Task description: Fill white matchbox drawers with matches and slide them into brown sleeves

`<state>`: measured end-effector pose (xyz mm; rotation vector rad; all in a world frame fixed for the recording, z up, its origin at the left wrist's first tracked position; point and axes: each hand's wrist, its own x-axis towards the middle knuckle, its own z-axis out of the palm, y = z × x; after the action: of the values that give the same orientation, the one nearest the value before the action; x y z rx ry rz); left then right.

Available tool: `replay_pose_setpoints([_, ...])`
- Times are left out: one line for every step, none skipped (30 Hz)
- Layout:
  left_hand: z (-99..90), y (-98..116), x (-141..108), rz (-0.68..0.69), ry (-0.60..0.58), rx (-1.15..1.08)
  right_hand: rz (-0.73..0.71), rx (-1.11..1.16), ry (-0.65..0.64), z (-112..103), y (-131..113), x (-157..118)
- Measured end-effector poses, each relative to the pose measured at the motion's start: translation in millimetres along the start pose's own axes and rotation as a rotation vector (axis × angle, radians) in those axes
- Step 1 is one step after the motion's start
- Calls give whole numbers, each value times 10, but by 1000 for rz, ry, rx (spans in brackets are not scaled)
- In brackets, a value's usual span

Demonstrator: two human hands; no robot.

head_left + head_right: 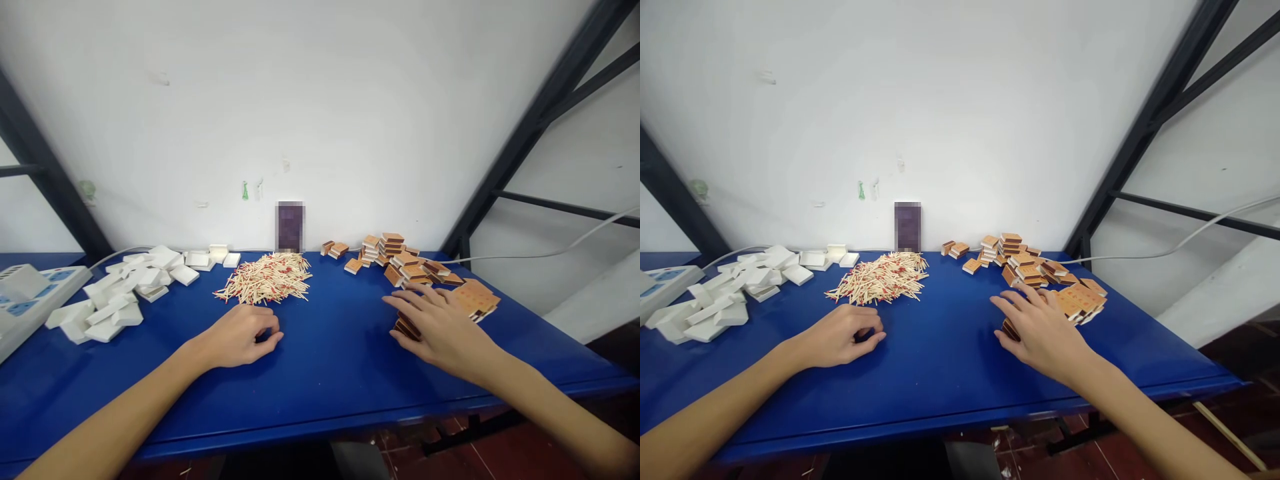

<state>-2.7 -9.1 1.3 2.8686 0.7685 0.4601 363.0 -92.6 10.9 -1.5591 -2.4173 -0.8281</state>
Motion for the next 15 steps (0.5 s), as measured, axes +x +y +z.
replay_pose_setpoints([-6, -5, -7, -2, 0, 8, -31, 20, -49, 9, 24, 34])
replay_pose_setpoints([-10, -10, -14, -3, 0, 16, -54, 36, -93, 15, 44, 60])
replay_pose_setpoints([-11, -15, -19, -2, 1, 23, -71, 48, -128, 17, 58, 75])
replay_pose_setpoints([-7, -19, -23, 0, 2, 28, -82, 56, -152, 14, 64, 79])
replay_pose_setpoints([0, -22, -24, 2, 3, 32, -88, 63, -165, 6, 63, 74])
replay_pose_setpoints([11, -24, -22, 6, 3, 35, -92, 70, -171, -8, 55, 63])
replay_pose_setpoints([23, -24, -18, 10, 3, 38, -93, 82, -170, -30, 43, 52])
replay_pose_setpoints([32, -24, -12, 10, 5, 43, -92, 98, -164, -58, 34, 46])
replay_pose_setpoints([33, -24, -5, 8, 11, 52, -85, 117, -156, -90, 35, 53])
replay_pose_setpoints([20, -30, 0, 7, 24, 67, -69, 138, -144, -123, 54, 75])
replay_pose_setpoints([-13, -45, 1, 4, 46, 91, -41, 160, -134, -153, 98, 118])
replay_pose_setpoints([-70, -73, -3, -9, 81, 123, -2, 179, -128, -174, 174, 181])
replay_pose_setpoints([-151, -121, -15, -23, 126, 162, 54, 199, -125, -179, 283, 261])
replay_pose_setpoints([-254, -190, -38, -74, 190, 209, 115, 218, -145, -166, 423, 353])
replay_pose_setpoints([-372, -283, -71, -154, 275, 245, 178, 230, -181, -130, 586, 453])
